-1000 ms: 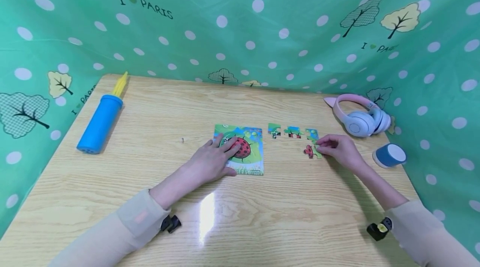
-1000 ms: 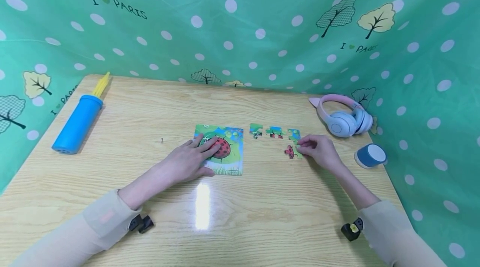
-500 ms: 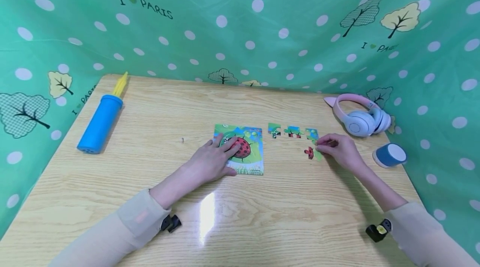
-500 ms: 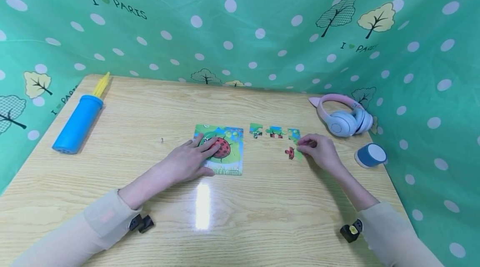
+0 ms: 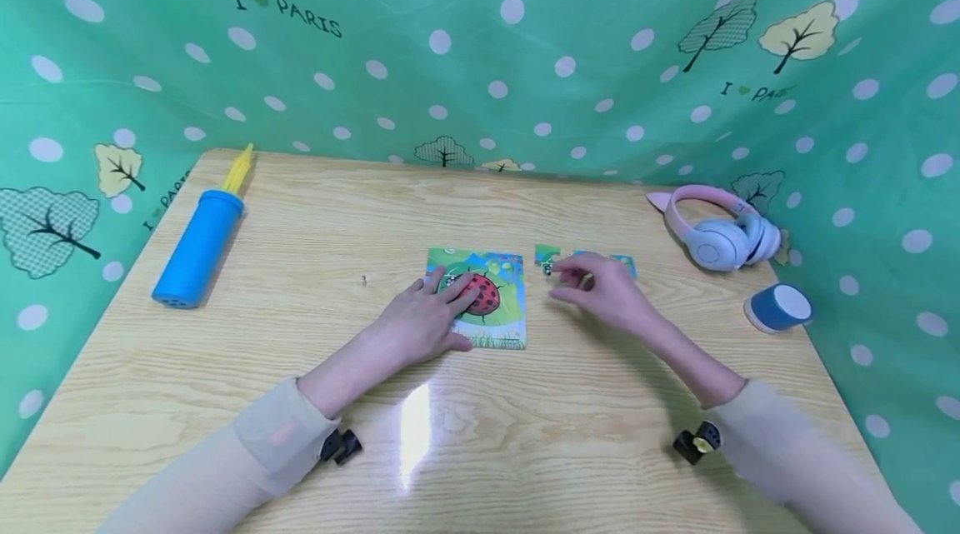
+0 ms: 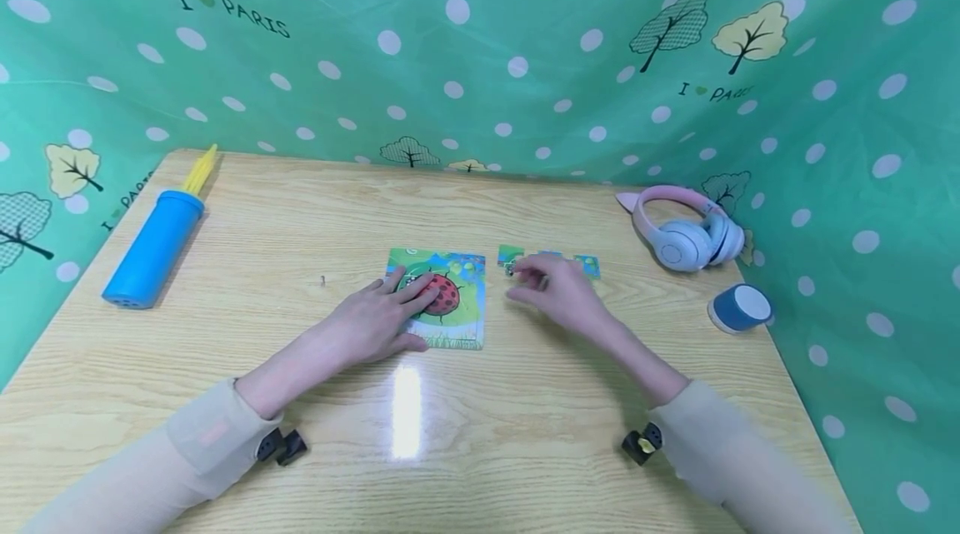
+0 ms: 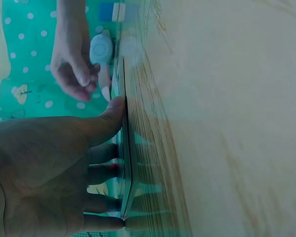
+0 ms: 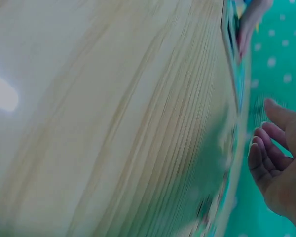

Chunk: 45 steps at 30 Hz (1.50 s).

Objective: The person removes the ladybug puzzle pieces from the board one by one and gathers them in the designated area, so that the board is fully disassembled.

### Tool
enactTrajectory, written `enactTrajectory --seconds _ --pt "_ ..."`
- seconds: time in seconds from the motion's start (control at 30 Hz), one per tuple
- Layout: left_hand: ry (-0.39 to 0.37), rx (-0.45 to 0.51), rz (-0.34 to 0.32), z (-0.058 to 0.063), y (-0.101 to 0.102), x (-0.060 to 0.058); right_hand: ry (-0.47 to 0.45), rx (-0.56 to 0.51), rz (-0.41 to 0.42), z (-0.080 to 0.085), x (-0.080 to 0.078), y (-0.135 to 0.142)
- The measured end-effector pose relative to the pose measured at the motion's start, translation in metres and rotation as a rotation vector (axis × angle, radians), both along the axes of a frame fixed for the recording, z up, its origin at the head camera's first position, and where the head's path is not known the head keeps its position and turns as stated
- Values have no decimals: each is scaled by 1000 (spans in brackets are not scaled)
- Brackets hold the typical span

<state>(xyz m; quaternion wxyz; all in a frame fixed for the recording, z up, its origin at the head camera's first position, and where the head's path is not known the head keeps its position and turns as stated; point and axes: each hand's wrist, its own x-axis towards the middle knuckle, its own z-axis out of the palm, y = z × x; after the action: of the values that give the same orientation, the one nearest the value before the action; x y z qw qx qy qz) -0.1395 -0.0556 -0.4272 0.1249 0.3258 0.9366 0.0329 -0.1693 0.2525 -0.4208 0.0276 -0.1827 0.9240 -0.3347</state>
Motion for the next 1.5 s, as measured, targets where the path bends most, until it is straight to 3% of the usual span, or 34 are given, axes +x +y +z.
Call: enactTrajectory --seconds 0.23,0.5,0.8,1.5 --pt "6 0 -4 0 0 -1 -107 -5 124 -5 1 -42" --pt "11 -34 -11 2 0 -1 -97 110 216 -12 3 -61" --pt "-12 -23 1 3 0 -2 -96 173 234 -14 4 -67" --pt "-23 -14 11 2 1 0 -101 175 220 -15 4 -70"
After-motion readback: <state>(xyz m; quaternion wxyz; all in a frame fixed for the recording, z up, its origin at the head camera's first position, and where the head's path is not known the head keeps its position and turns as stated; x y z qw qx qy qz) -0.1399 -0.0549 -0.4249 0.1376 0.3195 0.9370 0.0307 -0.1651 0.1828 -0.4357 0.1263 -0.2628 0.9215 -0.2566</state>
